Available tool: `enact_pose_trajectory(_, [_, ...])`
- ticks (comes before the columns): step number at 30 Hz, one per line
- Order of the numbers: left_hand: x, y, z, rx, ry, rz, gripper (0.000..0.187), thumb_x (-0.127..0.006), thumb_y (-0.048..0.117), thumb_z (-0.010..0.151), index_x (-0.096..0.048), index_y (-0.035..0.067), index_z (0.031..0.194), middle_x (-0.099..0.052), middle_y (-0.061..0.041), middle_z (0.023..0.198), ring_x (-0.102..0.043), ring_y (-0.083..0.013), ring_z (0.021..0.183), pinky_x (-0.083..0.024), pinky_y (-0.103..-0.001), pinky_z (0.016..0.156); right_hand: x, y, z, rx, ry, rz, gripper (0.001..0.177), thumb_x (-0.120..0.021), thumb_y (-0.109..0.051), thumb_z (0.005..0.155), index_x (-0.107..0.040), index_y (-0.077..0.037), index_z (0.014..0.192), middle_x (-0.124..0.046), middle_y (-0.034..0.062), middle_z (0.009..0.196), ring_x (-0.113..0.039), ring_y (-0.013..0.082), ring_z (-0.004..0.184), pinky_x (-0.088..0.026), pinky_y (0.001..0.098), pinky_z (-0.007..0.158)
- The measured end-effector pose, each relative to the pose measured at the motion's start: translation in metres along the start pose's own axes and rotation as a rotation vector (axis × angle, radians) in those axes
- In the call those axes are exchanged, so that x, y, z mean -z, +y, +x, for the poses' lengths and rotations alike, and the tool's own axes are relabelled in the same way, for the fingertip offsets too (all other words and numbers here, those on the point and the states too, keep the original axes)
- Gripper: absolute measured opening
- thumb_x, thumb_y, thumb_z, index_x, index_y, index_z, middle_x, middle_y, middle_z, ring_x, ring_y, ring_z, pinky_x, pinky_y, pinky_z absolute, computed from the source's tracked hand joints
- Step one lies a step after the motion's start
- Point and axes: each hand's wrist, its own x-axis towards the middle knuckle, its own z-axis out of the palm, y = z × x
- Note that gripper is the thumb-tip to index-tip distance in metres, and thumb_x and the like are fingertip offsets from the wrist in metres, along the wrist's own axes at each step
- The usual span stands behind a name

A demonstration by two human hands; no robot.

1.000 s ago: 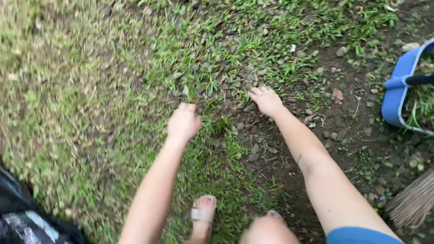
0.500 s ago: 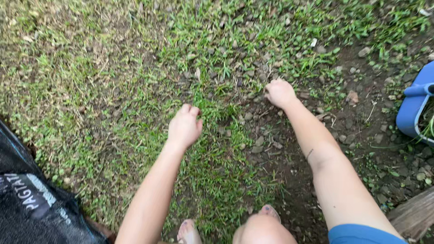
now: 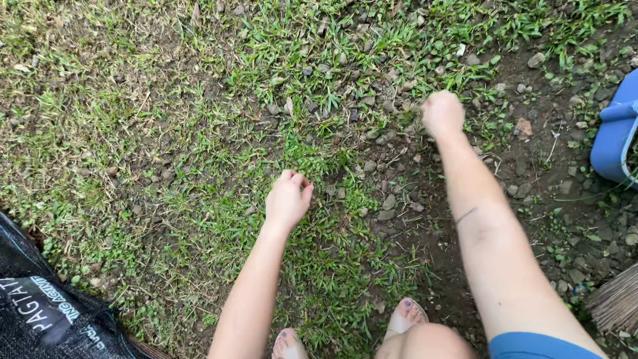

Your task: The person weeds a patch of ground by hand, pulling small green plants from the dirt and placing them into a blue container.

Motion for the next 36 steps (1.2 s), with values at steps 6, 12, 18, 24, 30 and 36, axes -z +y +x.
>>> enact_pose_trajectory(6, [-0.006,-0.023,0.008,-0.049,0.173,-0.026,0.021,-0.068,0.021,0.096,-0.064,0.010,0.113,-0.064,-0.013,0.116,-0.067,-0.0338,0.105,-0.056,-0.046,0.088,0.031,-0.011,0.009,-0.011,0.261,0.043,0.013,-0.073,-0.021,0.089,-0.077,-0.009,0.087,-0.071,0.0184,0.101,-0.069,0.0393,0.096,-0.056,0.0507,0.079])
enact_pose_trajectory(12, [0.011,-0.014,0.013,-0.049,0.154,-0.073,0.048,-0.071,0.016,0.085,-0.057,0.010,0.131,-0.052,-0.019,0.136,-0.064,-0.0392,0.110,-0.055,-0.046,0.090,-0.013,-0.058,-0.002,0.132,-0.133,-0.113,0.029,-0.063,-0.006,0.088,-0.078,-0.017,0.110,-0.069,0.0149,0.115,-0.067,0.0343,0.109,-0.056,0.0470,0.092])
enact_pose_trajectory(18, [0.020,-0.007,-0.001,-0.066,0.140,-0.111,0.043,-0.072,0.019,0.086,-0.061,0.012,0.127,-0.053,-0.016,0.139,-0.064,-0.0384,0.113,-0.055,-0.046,0.090,-0.032,-0.068,-0.026,0.140,-0.102,0.186,0.039,-0.078,-0.021,0.079,-0.075,-0.020,0.118,-0.064,0.0147,0.116,-0.063,0.0357,0.110,-0.053,0.0452,0.094])
enact_pose_trajectory(24, [0.025,-0.019,-0.009,-0.003,0.093,-0.075,0.040,-0.071,0.019,0.086,-0.064,0.015,0.125,-0.051,-0.016,0.142,-0.065,-0.0383,0.110,-0.054,-0.048,0.091,-0.044,-0.074,-0.027,0.108,-0.111,0.177,0.026,-0.079,-0.026,0.083,-0.077,-0.024,0.108,-0.064,0.0106,0.109,-0.064,0.0336,0.108,-0.054,0.0458,0.090])
enact_pose_trajectory(30, [0.026,-0.018,-0.008,0.000,0.067,-0.094,0.039,-0.071,0.019,0.087,-0.064,0.015,0.125,-0.050,-0.015,0.142,-0.066,-0.0366,0.109,-0.054,-0.046,0.091,-0.052,-0.080,-0.020,0.169,-0.101,0.073,0.013,-0.073,-0.027,0.090,-0.074,-0.016,0.097,-0.067,0.0102,0.105,-0.066,0.0334,0.105,-0.056,0.0473,0.085])
enact_pose_trajectory(36, [0.023,-0.011,-0.005,-0.009,0.065,-0.107,0.037,-0.071,0.020,0.088,-0.064,0.015,0.124,-0.051,-0.013,0.142,-0.066,-0.0364,0.109,-0.055,-0.046,0.089,-0.056,-0.061,-0.018,-0.018,-0.034,0.111,0.019,-0.060,-0.018,0.098,-0.066,-0.002,0.104,-0.069,0.0233,0.108,-0.068,0.0418,0.099,-0.055,0.0522,0.085])
